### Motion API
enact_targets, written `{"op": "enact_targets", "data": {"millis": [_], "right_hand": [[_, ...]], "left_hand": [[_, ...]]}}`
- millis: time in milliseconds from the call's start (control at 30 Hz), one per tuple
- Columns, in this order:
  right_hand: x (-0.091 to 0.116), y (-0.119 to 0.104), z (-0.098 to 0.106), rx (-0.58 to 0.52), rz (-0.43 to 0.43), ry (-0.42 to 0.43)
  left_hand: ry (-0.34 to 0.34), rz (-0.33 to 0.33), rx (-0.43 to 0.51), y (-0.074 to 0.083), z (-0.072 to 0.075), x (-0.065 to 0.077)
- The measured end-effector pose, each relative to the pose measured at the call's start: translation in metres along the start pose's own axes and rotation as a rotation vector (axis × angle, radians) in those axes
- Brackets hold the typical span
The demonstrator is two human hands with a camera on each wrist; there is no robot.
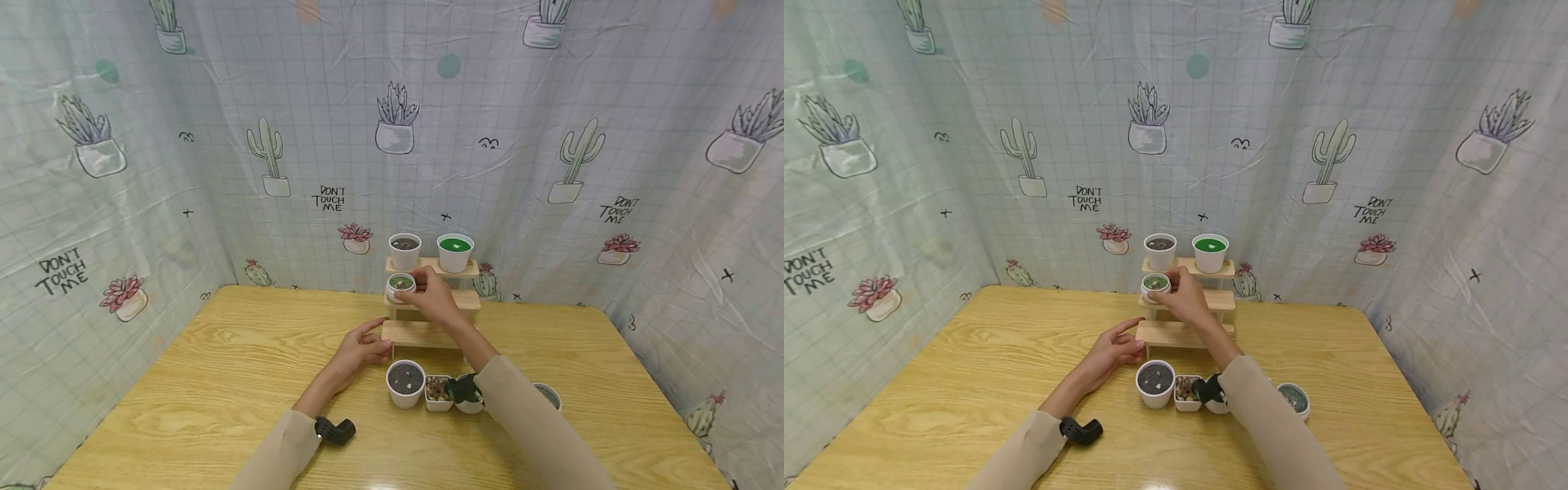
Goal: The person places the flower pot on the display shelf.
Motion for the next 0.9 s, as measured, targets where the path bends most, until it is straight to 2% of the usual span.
{"op": "enact_targets", "data": {"millis": [500, 900], "right_hand": [[0.006, 0.0, 0.004, -0.001, -0.019, -0.019], [0.022, -0.007, 0.025, -0.005, -0.032, -0.031]], "left_hand": [[-0.006, -0.009, 0.013, -0.001, -0.001, 0.001], [-0.011, 0.001, -0.001, 0.0, 0.0, 0.001]]}}
Point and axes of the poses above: each hand's wrist, its own x-axis away from the middle knuckle, its own z-axis out of the back of the hand, y = z × x, the point moved 4 cm from there along -x, towards the middle knuckle, and after that the axes turned 4 degrees about -x, right-handed, at the moved point
